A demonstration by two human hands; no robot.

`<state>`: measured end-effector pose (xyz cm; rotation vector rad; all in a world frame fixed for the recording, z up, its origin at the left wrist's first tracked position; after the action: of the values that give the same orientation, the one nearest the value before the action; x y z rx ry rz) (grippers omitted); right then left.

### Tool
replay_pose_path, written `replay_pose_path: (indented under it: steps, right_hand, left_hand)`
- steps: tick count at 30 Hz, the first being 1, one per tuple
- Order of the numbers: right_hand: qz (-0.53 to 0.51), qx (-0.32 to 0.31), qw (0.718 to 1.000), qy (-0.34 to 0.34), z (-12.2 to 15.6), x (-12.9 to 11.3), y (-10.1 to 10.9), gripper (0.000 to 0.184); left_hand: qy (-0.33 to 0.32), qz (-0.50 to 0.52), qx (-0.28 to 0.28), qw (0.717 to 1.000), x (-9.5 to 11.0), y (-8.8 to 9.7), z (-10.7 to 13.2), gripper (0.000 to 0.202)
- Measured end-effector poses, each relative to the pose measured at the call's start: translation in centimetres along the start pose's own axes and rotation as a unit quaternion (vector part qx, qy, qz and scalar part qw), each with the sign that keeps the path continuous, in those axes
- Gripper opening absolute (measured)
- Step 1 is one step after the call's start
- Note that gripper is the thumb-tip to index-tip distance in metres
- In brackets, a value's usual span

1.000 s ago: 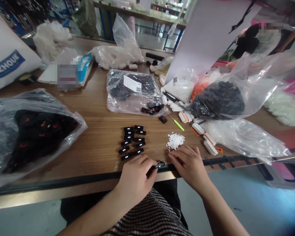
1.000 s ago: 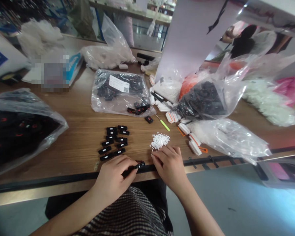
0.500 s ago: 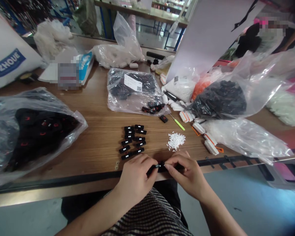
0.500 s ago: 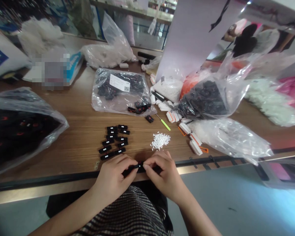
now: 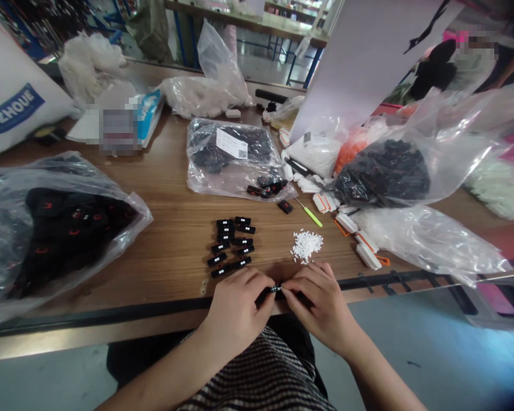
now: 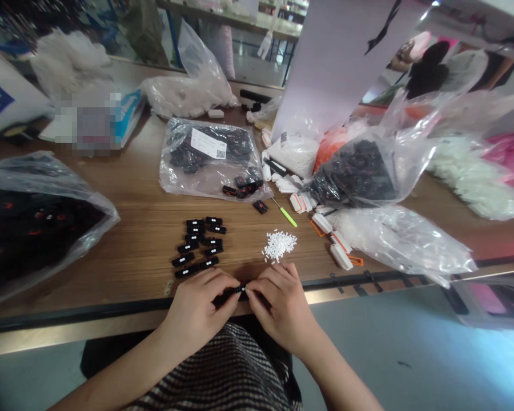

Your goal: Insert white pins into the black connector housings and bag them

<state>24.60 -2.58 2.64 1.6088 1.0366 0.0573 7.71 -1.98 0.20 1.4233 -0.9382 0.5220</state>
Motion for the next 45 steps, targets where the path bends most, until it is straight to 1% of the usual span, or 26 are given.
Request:
replay_pose_path:
  steps: [4, 9, 12, 14, 17, 20, 22, 27, 32, 39, 41, 43, 45]
  right_hand:
    - [0.028, 0.002, 1.0, 0.004, -0.3, -0.4, 0.1, 0.016]
    - [0.068, -0.01, 0.997, 0.039, -0.4, -1.3, 0.3, 0.017]
    - [0.072, -0.009, 0.996, 0.047, -0.3, -1.3, 0.3, 0.015]
    - [0.057, 0.003, 0.998, 0.037, -0.2, -1.1, 0.2, 0.014]
    - [0.022, 0.022, 1.0, -0.001, -0.2, -0.6, -0.1, 0.013]
    - [0.008, 0.022, 0.999, -0.026, -0.3, -0.5, -0.3, 0.014]
    - [0.016, 0.014, 1.0, -0.02, -0.4, -0.8, -0.2, 0.016]
    - [0.039, 0.002, 0.999, 0.023, -0.5, -1.5, 0.3, 0.016]
    - [0.038, 0.027, 0.998, 0.031, -0.1, -1.3, 0.7, 0.016]
    - [0.096, 0.016, 0.994, 0.049, -0.2, -2.0, 0.4, 0.015]
    - [0.085, 0.01, 0.995, 0.042, -0.2, -1.7, 0.5, 0.013]
    - [0.049, 0.001, 0.998, 0.024, 0.0, -1.1, 0.5, 0.01]
    - [0.02, -0.01, 1.0, 0.012, 0.1, -0.3, 0.4, 0.016]
  left_hand:
    - [-0.003, 0.001, 0.003, 1.0, -0.1, -0.1, 0.1, 0.009]
    - [-0.011, -0.001, 0.019, 1.0, -0.3, -0.2, 0.1, 0.01]
    - [-0.013, 0.001, 0.018, 1.0, -0.3, -0.3, 0.1, 0.01]
    - [-0.01, 0.0, 0.013, 1.0, -0.3, -0.3, 0.1, 0.01]
    - [-0.011, -0.002, 0.012, 1.0, -0.1, -0.1, 0.0, 0.011]
    - [-0.014, 0.001, 0.013, 1.0, -0.1, -0.1, 0.0, 0.012]
    - [-0.014, -0.002, 0.016, 1.0, -0.1, -0.2, 0.0, 0.012]
    - [-0.02, -0.005, 0.025, 0.999, -0.4, -0.3, 0.2, 0.013]
    - [-0.006, -0.006, 0.016, 1.0, -0.3, -0.3, 0.2, 0.011]
    - [-0.009, -0.002, 0.016, 1.0, -0.1, -0.2, 0.2, 0.014]
    - [-0.004, -0.008, 0.013, 1.0, -0.2, -0.2, 0.1, 0.014]
    - [0.0, -0.011, 0.01, 1.0, -0.2, -0.2, 0.1, 0.012]
    - [-0.008, -0.009, 0.006, 1.0, -0.1, -0.1, 0.0, 0.011]
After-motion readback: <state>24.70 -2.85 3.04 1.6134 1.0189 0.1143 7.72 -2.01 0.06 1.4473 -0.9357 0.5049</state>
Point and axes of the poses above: each hand's wrist, its own z-axis away from the middle knuckle, its own y-axis out of the back of the hand, x = y × z, the point moved 4 cm from there along -z, towards the middle knuckle, and after that the axes turned 11 degrees about y, right-handed, at the moved point
